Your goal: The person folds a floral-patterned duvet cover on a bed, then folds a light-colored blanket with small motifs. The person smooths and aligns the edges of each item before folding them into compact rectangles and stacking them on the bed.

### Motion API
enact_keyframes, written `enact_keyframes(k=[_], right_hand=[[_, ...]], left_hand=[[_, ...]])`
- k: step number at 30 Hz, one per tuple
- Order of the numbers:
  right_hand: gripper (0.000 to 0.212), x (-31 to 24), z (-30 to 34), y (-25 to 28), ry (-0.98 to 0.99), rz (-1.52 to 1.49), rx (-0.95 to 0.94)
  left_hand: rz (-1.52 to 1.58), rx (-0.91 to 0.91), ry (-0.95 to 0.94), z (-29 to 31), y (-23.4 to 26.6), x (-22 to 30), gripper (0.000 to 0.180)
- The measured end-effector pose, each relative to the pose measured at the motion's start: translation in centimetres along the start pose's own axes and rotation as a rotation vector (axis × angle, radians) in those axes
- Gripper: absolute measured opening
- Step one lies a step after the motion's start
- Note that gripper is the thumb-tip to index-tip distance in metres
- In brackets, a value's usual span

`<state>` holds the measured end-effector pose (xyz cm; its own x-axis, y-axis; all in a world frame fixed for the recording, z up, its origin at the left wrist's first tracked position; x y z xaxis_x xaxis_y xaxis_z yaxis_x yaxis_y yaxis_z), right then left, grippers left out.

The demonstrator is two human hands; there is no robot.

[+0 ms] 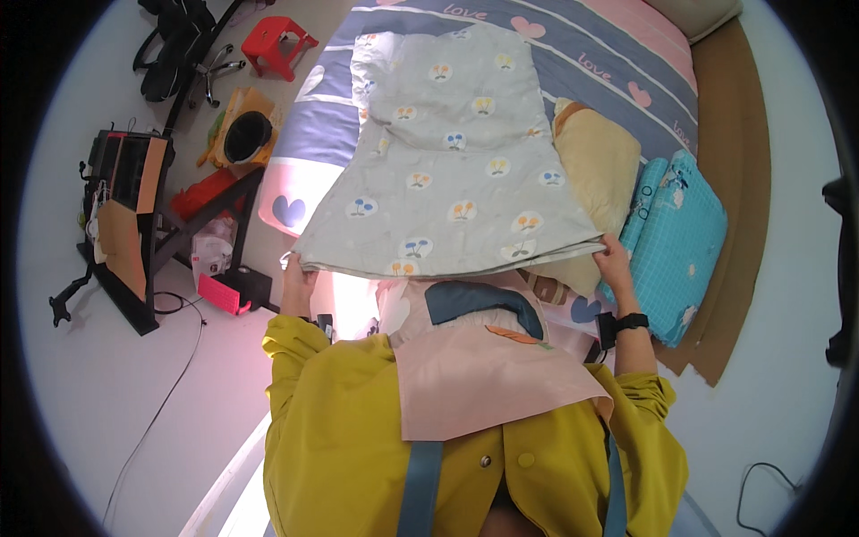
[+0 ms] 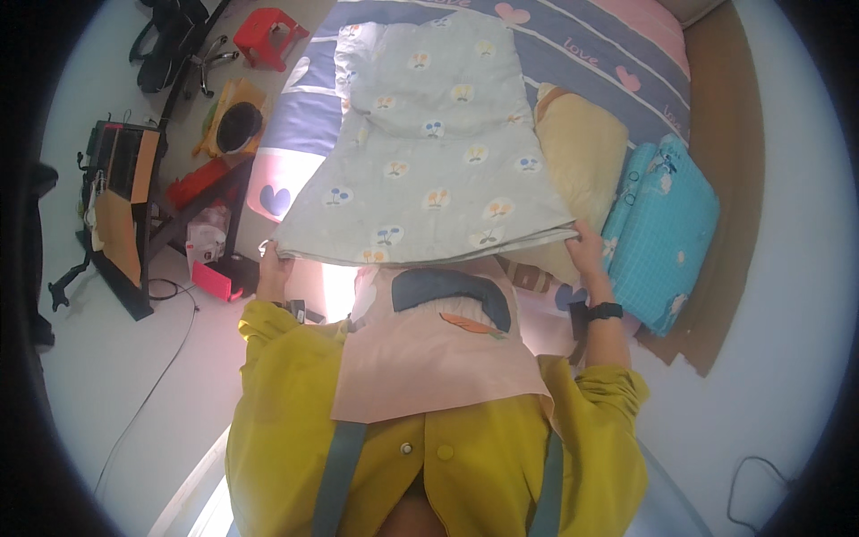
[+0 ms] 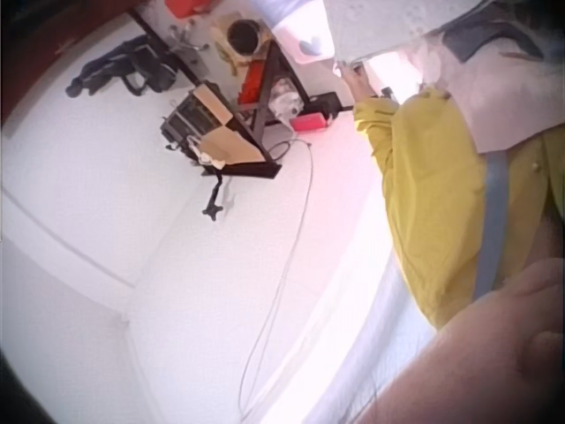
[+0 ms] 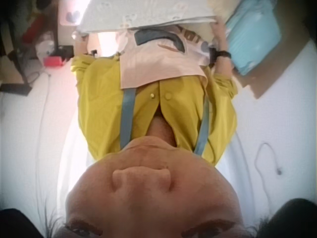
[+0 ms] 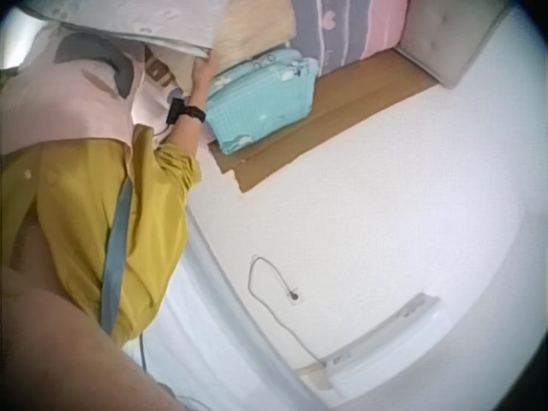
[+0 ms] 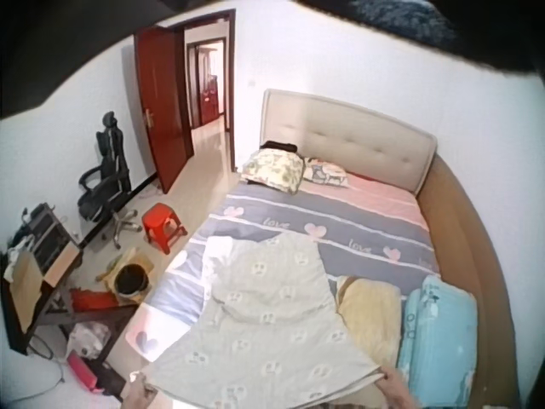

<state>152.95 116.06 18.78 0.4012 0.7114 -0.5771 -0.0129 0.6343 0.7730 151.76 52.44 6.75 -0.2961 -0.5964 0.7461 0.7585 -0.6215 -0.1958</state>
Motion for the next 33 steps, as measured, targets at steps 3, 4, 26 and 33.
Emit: enact_keyframes(k=[3,4,26,33], right_hand=[[0.019,0.5,0.0,0.9,-0.043,-0.027,0.004],[0.023,1.1,0.0,1.0,-0.073,-0.057,-0.012],[0.033,4.4,-3.9,-2.6,-0.218,-0.005,-0.387],[0.043,0.1,-14.4,-3.6,-0.162,-0.46,-0.08]], left_hand=[[0.017,-0.093,0.0,0.5,0.1,1.6,0.025],[0.016,-0.106,-0.008,0.8,0.4,1.8,0.025],[-0.185,0.074,0.128,-3.1,5.3,-0.1,0.018],[-0.155,0.013,-0.087,-6.2,-7.3,5.0,0.015]])
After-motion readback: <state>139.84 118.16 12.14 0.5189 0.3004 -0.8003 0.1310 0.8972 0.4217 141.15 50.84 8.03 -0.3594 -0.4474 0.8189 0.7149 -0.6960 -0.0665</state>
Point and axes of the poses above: each hand's wrist, its own z-axis away from the middle knuckle, its own y-axis out of the back of the hand, x = y × z, the point moved 1 cm from there along -z, towards the middle knuckle, and after that the axes turned 12 degrees about -y, right-handed, at the moved point
